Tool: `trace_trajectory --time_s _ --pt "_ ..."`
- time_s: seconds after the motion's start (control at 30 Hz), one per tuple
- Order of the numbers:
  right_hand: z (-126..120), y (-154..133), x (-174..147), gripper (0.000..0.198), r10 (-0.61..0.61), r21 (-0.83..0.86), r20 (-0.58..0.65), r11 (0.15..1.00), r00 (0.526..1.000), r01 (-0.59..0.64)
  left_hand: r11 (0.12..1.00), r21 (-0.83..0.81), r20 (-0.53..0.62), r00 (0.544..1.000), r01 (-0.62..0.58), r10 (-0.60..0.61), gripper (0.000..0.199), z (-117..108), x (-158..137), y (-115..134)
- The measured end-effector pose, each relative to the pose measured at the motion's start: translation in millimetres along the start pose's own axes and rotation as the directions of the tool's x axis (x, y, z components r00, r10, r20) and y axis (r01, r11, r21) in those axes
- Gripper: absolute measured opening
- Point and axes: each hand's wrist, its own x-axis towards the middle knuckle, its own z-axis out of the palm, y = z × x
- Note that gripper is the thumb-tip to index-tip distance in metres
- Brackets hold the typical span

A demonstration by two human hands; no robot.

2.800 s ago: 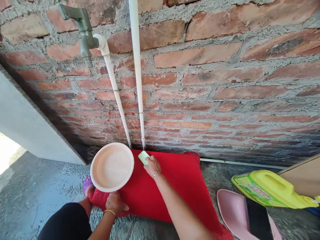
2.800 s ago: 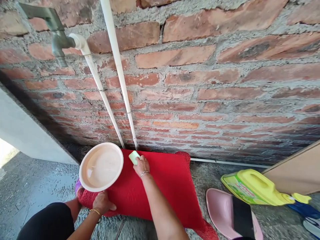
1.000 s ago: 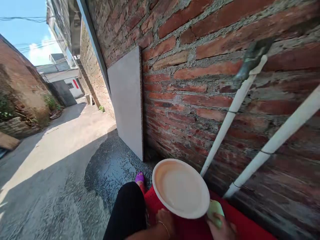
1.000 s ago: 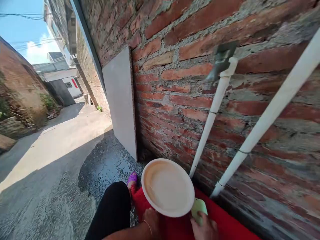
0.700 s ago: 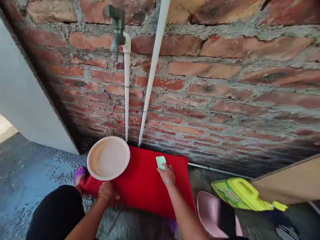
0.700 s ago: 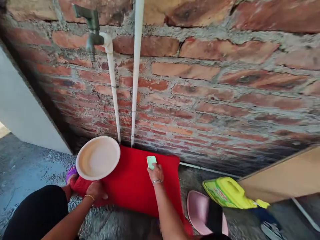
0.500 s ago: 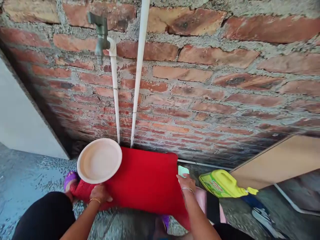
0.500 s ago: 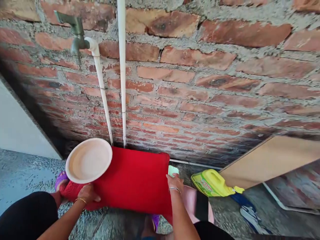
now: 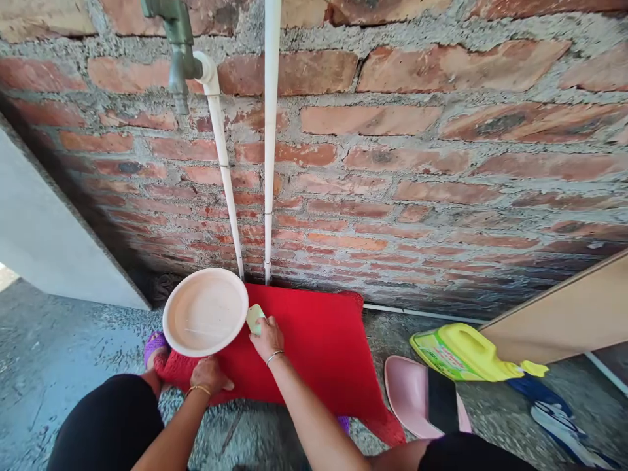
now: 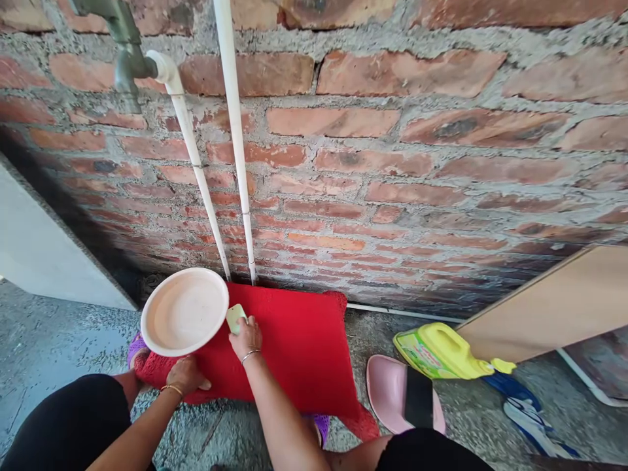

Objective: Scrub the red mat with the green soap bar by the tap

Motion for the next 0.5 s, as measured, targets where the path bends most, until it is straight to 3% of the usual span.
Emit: trace_trajectory --time_s 0.07,0.13,0.27,0.37,0.5 --pt "4 -8 0 0.034 -0.016 -0.021 0.039 1.0 0.999 0.017 1.0 -0.003 0.015 1.0 0.019 -0.019 0.066 -2 0 1" --pt "-4 3 -1 0.034 0.013 -0.047 0.039 0.999 0.999 -0.011 1.0 -0.005 0.039 0.999 0.027 -0.027 0.067 -3 0 2" --pt "-46 68 -7 0.035 0.182 -0.092 -0.057 0.978 0.982 -0.187 1.0 -0.003 0.034 0.999 0.024 -0.024 0.068 -1 3 1" --pt "-84 133 -18 0.037 0.358 -0.083 -0.156 0.924 0.921 -0.373 1.0 -0.005 0.012 1.0 0.018 -0.018 0.069 3 5 -2" --pt "-118 205 -37 0.04 0.564 -0.02 -0.277 0.806 0.778 -0.592 1.0 -0.02 0.003 1.0 0.015 -0.015 0.07 4 4 -4"
